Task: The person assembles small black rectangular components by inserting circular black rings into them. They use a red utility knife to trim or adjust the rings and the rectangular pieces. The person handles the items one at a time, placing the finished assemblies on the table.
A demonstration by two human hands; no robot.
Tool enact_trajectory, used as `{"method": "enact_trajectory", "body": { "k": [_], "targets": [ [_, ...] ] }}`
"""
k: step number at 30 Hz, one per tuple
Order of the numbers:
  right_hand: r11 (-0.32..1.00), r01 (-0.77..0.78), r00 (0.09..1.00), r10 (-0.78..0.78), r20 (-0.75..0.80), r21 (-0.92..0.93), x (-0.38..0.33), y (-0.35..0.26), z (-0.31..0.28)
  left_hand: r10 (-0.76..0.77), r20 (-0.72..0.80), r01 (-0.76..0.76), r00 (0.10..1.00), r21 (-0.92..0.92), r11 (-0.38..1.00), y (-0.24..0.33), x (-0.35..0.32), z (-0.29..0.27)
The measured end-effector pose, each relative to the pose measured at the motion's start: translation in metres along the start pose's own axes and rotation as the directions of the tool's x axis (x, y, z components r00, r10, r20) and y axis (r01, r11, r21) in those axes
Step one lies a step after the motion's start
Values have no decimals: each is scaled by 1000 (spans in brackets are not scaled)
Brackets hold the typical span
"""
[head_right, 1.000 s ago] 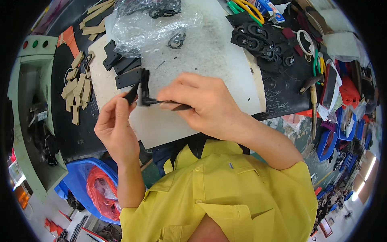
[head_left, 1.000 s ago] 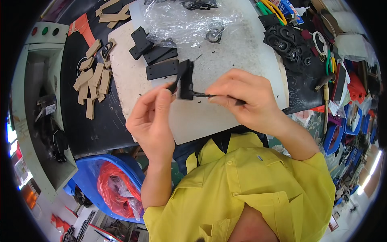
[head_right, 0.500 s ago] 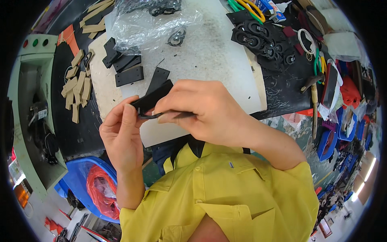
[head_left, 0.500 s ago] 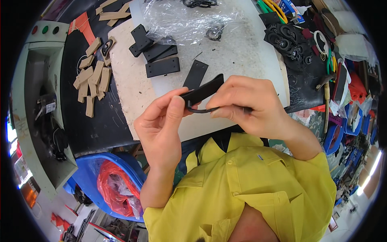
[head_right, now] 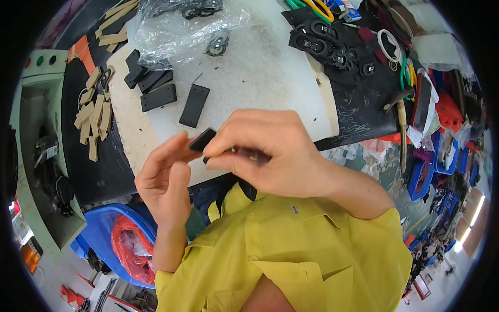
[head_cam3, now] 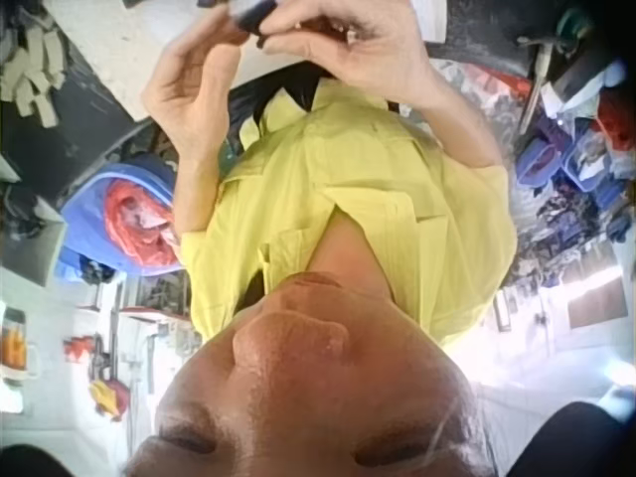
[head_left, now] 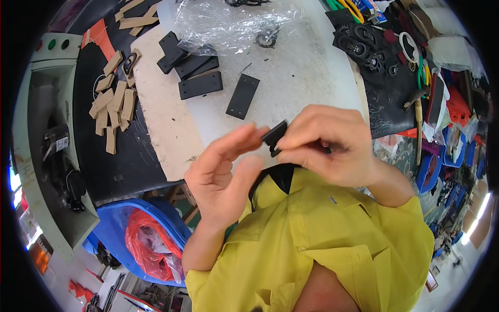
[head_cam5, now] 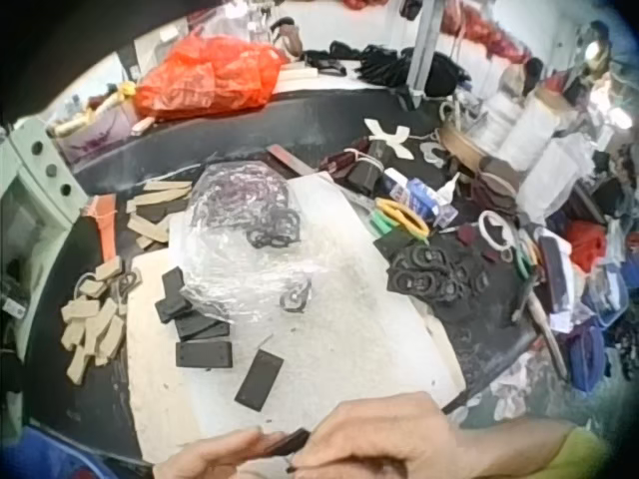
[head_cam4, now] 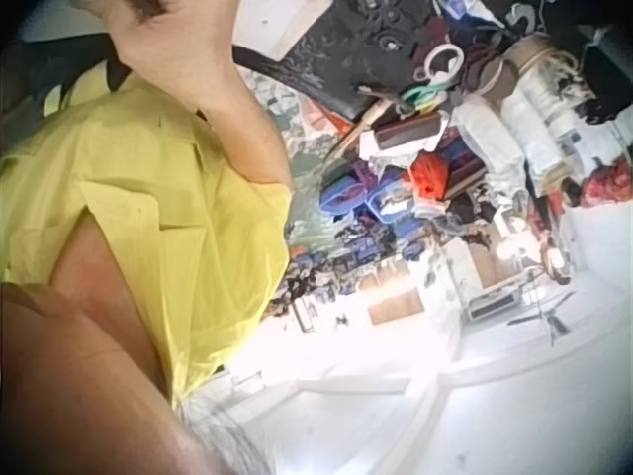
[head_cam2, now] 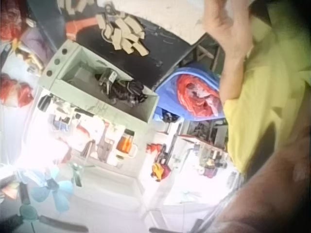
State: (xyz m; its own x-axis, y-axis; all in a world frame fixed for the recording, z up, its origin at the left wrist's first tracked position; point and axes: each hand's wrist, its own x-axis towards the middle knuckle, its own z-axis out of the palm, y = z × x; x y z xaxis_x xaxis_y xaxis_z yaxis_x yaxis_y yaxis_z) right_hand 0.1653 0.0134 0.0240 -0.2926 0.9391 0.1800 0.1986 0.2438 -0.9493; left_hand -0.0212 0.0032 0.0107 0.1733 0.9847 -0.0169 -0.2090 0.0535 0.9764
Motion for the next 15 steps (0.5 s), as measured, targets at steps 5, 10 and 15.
{"method": "enact_trajectory", "body": {
  "k": [5, 10, 15],
  "targets": [
    [978, 6, 992, -32, -122, -207, -10, -8, 5, -221, -31, 217, 975, -87, 972, 4, 0, 3],
    [973, 26, 991, -54, -120, -230, -13, -4, 6, -170, -76, 177, 982, 86, 981, 4, -10, 9],
    [975, -72, 982, 32, -184, -213, -13, -5, 10, -31, 4, 28, 1000, 299, 954, 3, -9, 9]
  ]
}}
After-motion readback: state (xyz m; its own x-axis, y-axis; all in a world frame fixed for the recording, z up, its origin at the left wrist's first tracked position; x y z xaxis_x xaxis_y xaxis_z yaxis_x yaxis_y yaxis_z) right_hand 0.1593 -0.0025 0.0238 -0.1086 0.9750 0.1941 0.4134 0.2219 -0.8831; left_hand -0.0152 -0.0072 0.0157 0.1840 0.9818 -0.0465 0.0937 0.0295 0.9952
